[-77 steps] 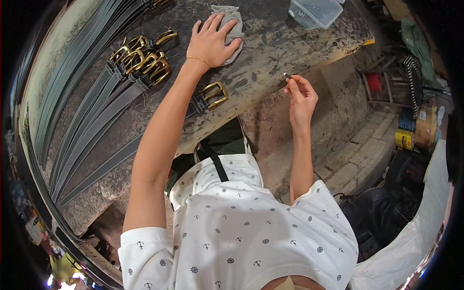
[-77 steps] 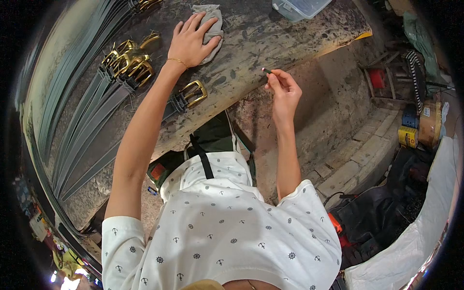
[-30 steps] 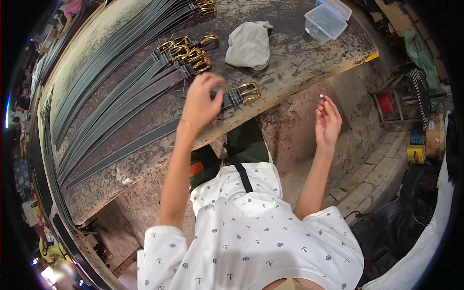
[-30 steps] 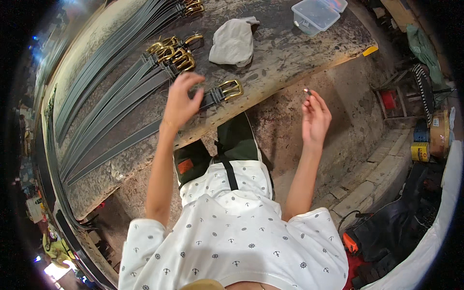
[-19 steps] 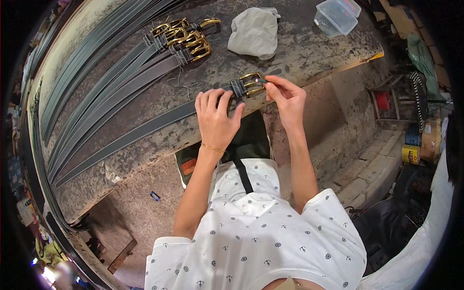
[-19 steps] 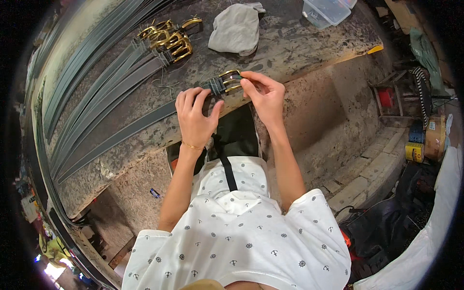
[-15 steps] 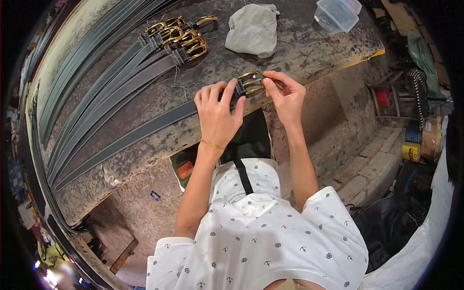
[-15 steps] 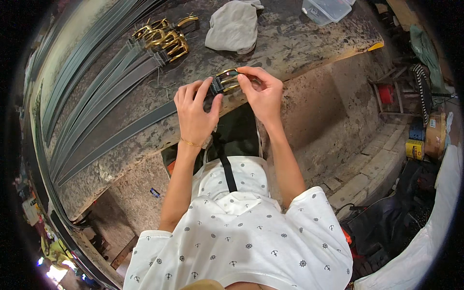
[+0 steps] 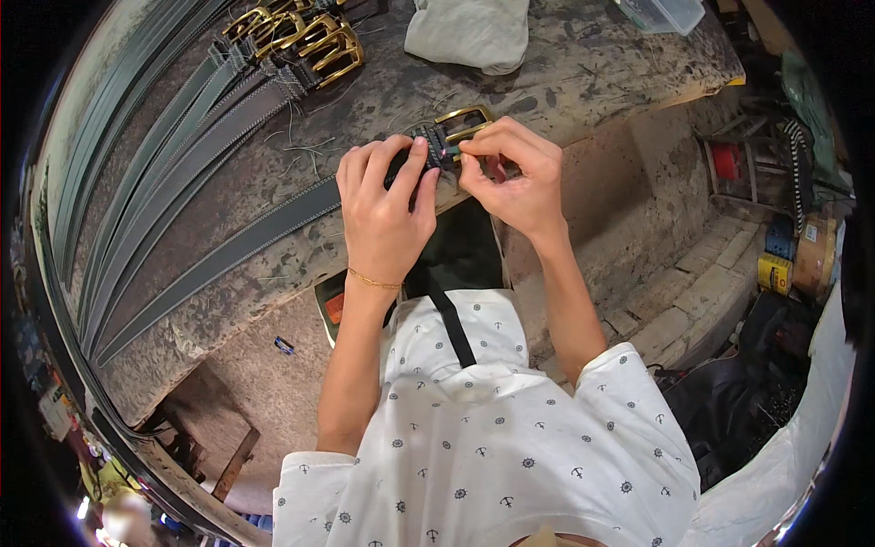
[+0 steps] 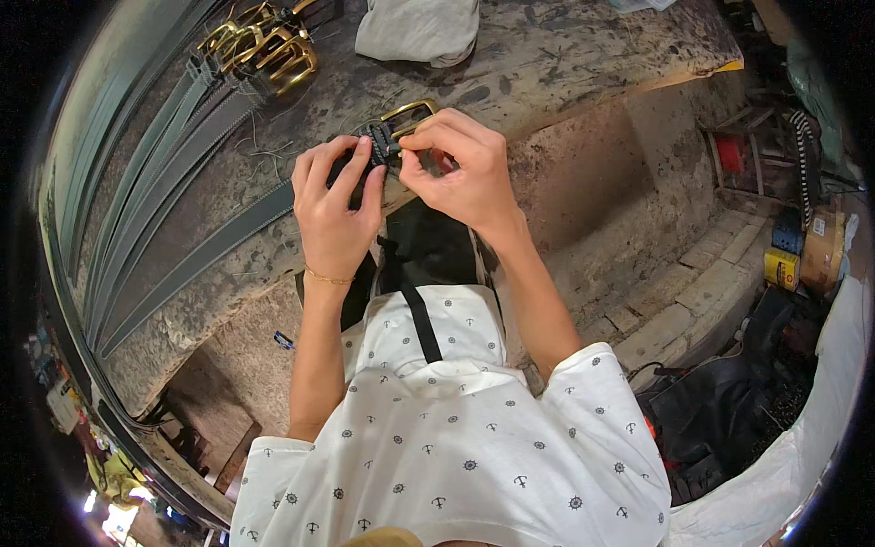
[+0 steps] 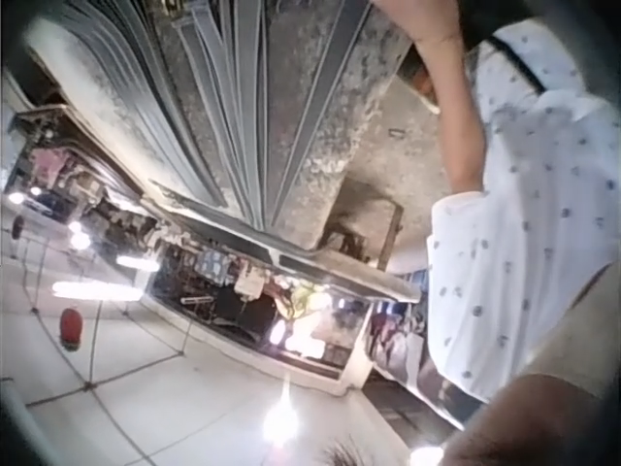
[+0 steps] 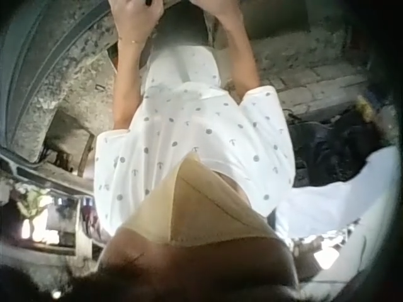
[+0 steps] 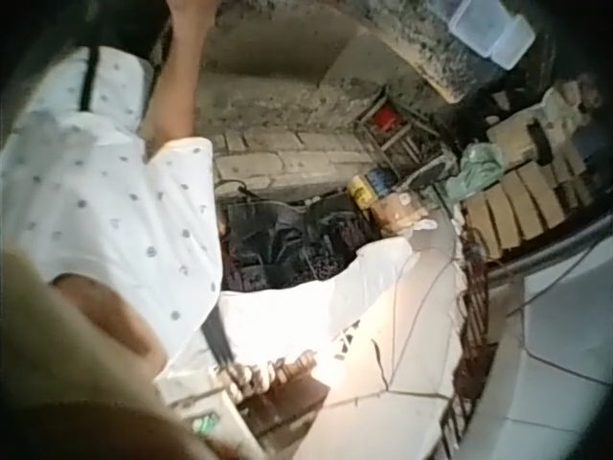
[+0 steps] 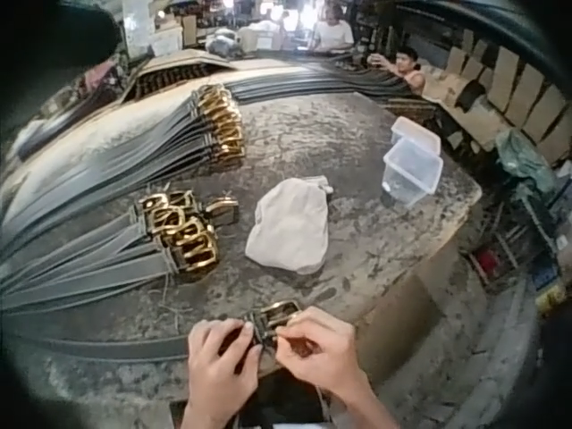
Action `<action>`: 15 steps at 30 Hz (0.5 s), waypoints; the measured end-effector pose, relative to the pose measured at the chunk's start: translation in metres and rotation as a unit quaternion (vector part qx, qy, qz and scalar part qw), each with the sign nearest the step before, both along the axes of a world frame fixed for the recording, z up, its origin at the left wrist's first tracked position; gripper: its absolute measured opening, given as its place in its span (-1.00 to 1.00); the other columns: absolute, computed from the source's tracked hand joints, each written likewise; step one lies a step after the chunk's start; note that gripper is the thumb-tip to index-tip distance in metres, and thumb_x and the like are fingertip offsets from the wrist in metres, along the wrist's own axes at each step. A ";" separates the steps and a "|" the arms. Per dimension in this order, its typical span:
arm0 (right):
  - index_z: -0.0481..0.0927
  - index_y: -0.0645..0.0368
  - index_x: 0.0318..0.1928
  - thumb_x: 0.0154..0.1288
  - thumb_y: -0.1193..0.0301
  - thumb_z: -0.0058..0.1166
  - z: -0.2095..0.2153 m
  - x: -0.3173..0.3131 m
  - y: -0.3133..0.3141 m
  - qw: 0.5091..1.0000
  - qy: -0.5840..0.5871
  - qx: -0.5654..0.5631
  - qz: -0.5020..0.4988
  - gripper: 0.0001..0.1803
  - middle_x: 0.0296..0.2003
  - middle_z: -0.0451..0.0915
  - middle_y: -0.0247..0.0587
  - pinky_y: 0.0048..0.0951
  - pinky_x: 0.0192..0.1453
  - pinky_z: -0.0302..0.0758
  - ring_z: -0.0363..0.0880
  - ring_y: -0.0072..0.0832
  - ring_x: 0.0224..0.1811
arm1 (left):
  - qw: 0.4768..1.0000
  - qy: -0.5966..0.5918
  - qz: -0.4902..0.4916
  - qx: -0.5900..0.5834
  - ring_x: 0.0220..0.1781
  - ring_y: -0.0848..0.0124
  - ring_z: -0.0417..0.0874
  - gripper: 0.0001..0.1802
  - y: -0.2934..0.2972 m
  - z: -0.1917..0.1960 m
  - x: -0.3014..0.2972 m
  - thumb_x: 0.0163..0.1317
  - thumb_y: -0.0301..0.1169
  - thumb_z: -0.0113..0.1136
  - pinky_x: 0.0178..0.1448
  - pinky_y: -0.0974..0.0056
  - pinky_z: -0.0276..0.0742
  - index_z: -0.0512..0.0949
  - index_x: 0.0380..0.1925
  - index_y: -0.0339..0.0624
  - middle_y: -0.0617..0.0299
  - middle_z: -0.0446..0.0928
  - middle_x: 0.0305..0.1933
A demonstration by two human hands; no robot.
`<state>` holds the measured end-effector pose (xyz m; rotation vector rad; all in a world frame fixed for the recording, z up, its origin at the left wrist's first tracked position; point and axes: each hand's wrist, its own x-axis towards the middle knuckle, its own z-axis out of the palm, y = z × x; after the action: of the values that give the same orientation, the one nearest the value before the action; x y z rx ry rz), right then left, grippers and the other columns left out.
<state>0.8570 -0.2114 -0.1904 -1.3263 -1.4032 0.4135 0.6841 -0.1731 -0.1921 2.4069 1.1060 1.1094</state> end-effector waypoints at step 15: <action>0.67 0.27 -0.34 -0.02 0.65 0.31 0.008 -0.001 0.001 0.997 -0.077 0.006 0.022 -0.82 -0.40 0.61 -0.28 -0.55 -0.54 0.39 0.44 -0.56 -0.58 | 1.000 -0.005 0.011 0.002 -0.01 0.13 0.57 -0.61 0.000 0.004 0.000 -0.01 -0.57 0.44 0.14 0.08 0.47 0.70 -0.10 -0.21 0.18 0.62 -0.06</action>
<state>0.8563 -0.2102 -0.1826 -1.3431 -1.5626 0.3359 0.6838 -0.1736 -0.1884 2.3959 1.1299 1.1300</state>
